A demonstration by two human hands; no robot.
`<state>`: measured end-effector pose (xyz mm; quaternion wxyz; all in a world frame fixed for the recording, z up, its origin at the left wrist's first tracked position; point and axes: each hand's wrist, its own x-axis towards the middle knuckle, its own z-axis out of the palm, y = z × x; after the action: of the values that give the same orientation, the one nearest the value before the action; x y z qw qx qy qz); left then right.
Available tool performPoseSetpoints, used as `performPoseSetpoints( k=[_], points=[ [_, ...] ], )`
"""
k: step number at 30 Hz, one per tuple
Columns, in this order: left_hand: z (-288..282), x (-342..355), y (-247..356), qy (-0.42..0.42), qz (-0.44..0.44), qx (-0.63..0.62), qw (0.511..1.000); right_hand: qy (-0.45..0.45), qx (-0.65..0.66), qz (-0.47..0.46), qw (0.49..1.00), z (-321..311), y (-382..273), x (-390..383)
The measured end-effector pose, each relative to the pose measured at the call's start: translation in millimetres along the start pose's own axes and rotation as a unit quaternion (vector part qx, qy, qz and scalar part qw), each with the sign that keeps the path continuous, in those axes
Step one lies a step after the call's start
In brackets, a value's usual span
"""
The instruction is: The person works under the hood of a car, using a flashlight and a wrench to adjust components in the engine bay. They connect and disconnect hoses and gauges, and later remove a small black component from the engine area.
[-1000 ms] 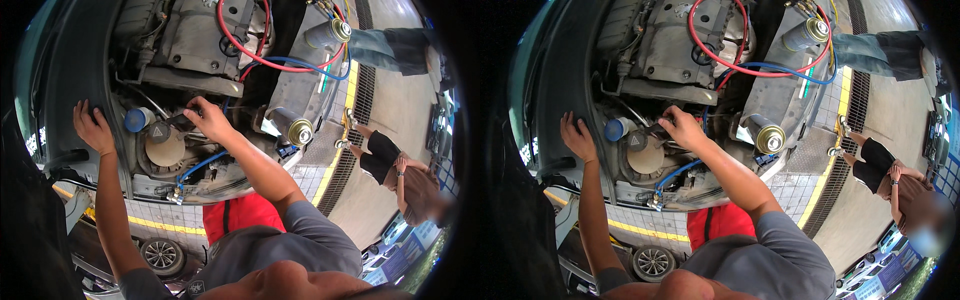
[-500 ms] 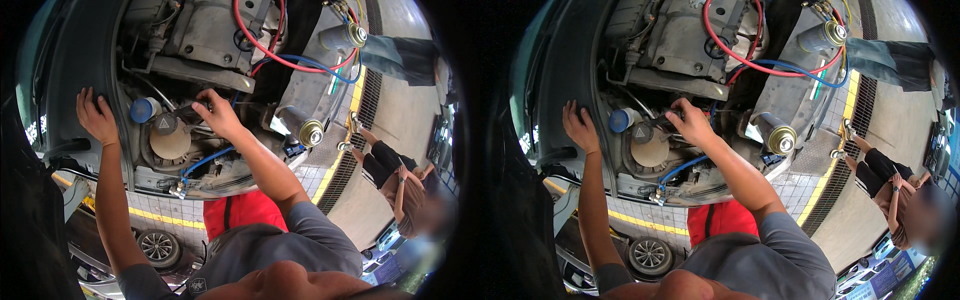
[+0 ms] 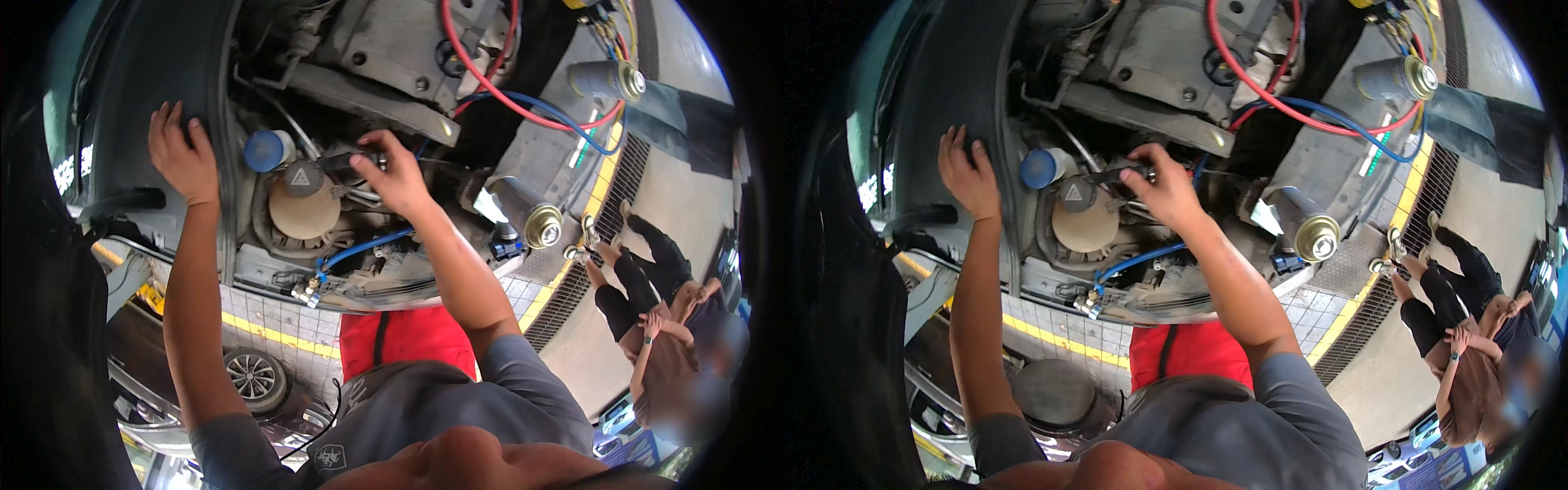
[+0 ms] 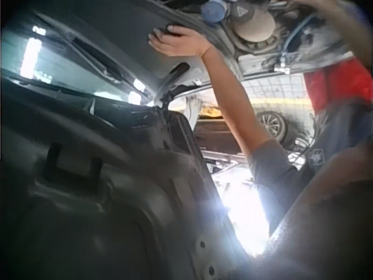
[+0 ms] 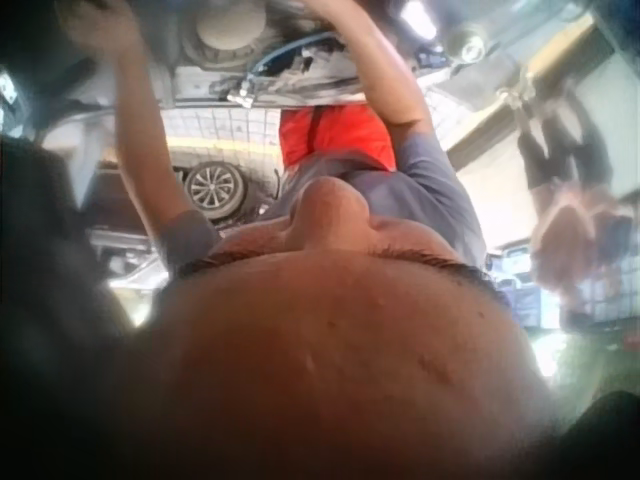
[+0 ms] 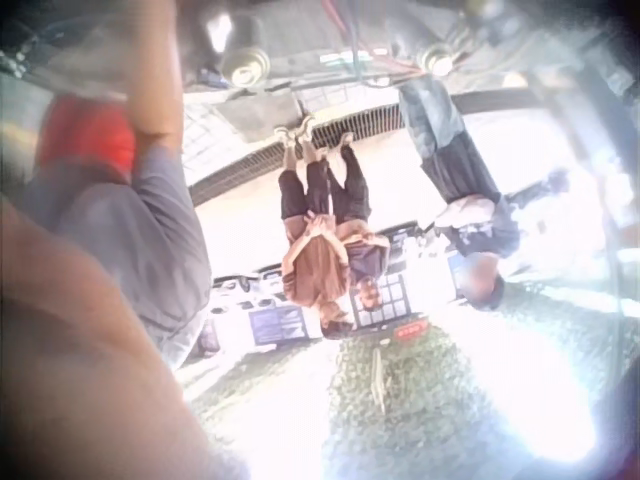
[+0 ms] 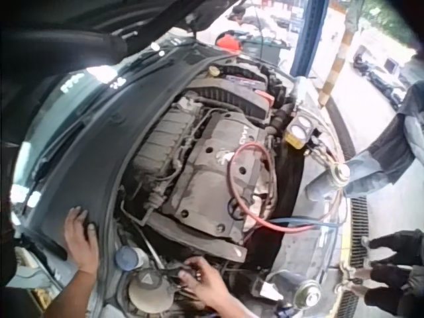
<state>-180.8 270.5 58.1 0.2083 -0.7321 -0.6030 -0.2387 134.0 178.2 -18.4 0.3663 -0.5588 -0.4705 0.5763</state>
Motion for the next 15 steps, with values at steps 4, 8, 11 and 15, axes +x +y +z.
performPoseSetpoints(
  k=[4, 8, 11, 15],
  points=[
    [1.7, 0.3, -0.6, 0.01, -0.005, 0.0, 1.0, 0.001, -0.026, -0.036, 0.999, -1.3, 4.9, 3.7],
    [1.8, -1.5, 0.4, 0.004, -0.013, 0.0, 1.0, -0.028, -0.002, 0.074, 0.997, -1.1, -5.8, 2.5],
    [1.9, -4.0, -1.0, 0.001, -0.019, 0.004, 1.0, 0.0, -0.021, 0.002, 1.0, 3.2, 2.5, 0.9],
    [3.5, -4.4, -0.9, 0.002, -0.021, -0.003, 1.0, -0.004, 0.024, 0.024, 0.999, 4.6, 5.6, -0.5]
  ],
)
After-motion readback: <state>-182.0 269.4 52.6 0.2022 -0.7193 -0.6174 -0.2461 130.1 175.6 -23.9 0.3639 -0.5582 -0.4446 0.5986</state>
